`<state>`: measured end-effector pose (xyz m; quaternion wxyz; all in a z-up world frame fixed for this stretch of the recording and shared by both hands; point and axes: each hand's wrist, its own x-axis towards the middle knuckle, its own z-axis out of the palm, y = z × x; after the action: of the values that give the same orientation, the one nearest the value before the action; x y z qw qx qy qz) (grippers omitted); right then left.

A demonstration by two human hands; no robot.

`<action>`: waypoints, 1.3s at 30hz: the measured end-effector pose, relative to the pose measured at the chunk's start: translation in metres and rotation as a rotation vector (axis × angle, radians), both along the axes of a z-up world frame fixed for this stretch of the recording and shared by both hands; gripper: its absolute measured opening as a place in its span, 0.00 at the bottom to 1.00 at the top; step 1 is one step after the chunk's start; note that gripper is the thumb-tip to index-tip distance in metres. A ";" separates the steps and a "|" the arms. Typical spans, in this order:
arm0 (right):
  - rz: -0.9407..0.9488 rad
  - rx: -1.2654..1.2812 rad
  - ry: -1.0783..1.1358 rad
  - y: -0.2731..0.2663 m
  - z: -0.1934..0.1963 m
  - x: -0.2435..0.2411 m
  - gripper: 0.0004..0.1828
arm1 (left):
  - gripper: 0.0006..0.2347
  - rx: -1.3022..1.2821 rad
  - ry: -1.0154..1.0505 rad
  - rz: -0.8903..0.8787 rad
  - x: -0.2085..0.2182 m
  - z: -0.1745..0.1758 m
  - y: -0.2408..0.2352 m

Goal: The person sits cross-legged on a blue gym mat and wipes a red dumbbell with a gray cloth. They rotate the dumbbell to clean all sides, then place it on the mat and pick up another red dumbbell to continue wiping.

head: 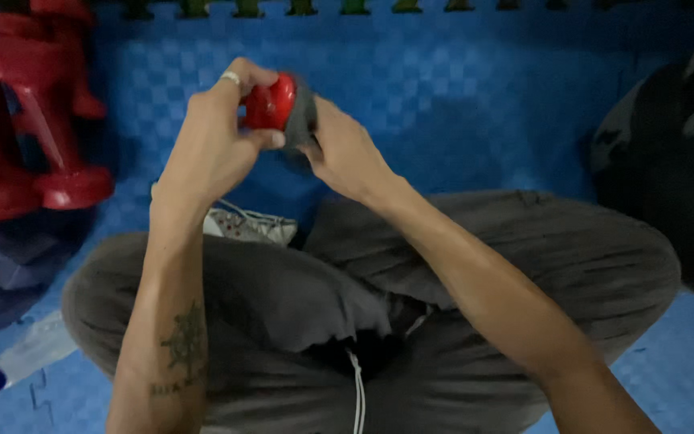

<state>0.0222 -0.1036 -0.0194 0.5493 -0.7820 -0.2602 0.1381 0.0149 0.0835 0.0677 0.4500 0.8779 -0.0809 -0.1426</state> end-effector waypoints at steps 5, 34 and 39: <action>-0.315 -0.214 -0.585 0.003 -0.030 -0.014 0.15 | 0.21 0.183 -0.169 0.094 -0.008 -0.008 -0.024; 0.119 0.001 0.263 -0.044 -0.009 0.009 0.13 | 0.27 -0.016 -0.081 -0.129 -0.004 -0.014 -0.030; 0.112 -0.197 0.048 -0.028 -0.008 0.010 0.17 | 0.23 0.107 -0.148 -0.058 0.006 -0.041 -0.018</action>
<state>0.0320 -0.1320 -0.0271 0.4672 -0.8129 -0.2754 0.2125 0.0210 0.0651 0.0263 0.3907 0.9061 -0.1318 -0.0943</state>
